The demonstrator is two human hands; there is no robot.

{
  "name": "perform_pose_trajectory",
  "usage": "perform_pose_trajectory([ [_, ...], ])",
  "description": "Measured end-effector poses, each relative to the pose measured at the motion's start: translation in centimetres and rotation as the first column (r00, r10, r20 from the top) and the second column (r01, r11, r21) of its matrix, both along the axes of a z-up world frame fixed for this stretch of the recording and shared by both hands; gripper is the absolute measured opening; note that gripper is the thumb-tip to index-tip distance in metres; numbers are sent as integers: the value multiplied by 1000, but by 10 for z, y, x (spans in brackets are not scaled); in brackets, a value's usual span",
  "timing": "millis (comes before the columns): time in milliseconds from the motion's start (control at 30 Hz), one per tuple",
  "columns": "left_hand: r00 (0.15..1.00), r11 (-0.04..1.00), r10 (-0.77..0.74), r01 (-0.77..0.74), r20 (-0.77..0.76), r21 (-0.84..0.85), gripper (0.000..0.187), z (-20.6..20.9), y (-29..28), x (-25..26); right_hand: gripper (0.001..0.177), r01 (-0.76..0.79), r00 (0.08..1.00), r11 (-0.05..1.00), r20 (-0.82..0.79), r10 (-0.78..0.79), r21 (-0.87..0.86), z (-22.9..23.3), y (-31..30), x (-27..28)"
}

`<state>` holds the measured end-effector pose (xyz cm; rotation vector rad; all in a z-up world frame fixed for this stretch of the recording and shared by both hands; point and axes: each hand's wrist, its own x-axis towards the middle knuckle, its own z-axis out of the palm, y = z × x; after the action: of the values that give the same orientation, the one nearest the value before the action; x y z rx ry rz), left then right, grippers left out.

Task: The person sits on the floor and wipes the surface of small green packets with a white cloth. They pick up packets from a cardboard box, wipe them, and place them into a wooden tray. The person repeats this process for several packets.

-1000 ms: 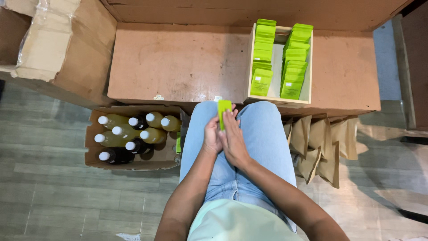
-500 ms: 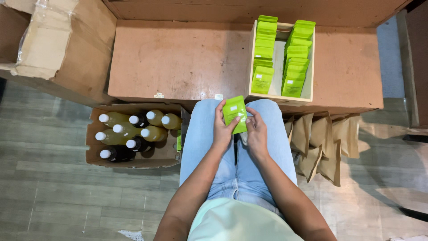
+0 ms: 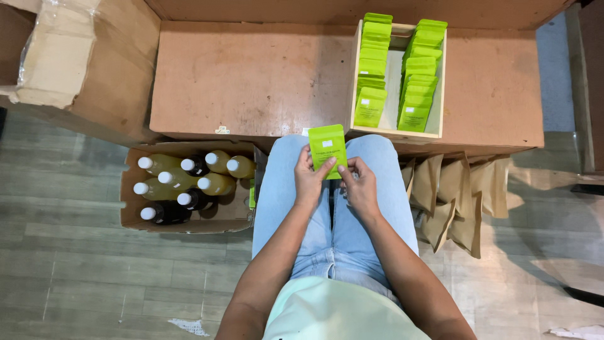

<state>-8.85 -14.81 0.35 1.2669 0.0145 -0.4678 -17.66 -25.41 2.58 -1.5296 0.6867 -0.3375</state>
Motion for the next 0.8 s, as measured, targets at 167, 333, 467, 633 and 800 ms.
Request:
perform_pose_trajectory([
  [167, 993, 999, -46, 48, 108, -18, 32, 17, 2, -4, 14, 145, 988, 978, 33, -151, 148, 24, -1, 5],
  [333, 996, 1000, 7, -6, 89, -10, 20, 17, 1, -4, 24, 141, 988, 986, 53, -146, 90, 20, 3, 3],
  [467, 998, 1000, -1, 0, 59, 19, 22, 0, -1, -5, 10, 152, 984, 948, 128, -120, -279, 30, 3, -2],
  [633, 995, 998, -62, 63, 83, -18, 16, -5, 1, -6, 12, 218, 971, 970, 119, -205, -110, 30, -16, -2],
  [800, 994, 997, -72, 73, 87, -13, 18, 6, 3, -4, 9, 297, 948, 906, 211, -240, -302, 33, -46, -4],
])
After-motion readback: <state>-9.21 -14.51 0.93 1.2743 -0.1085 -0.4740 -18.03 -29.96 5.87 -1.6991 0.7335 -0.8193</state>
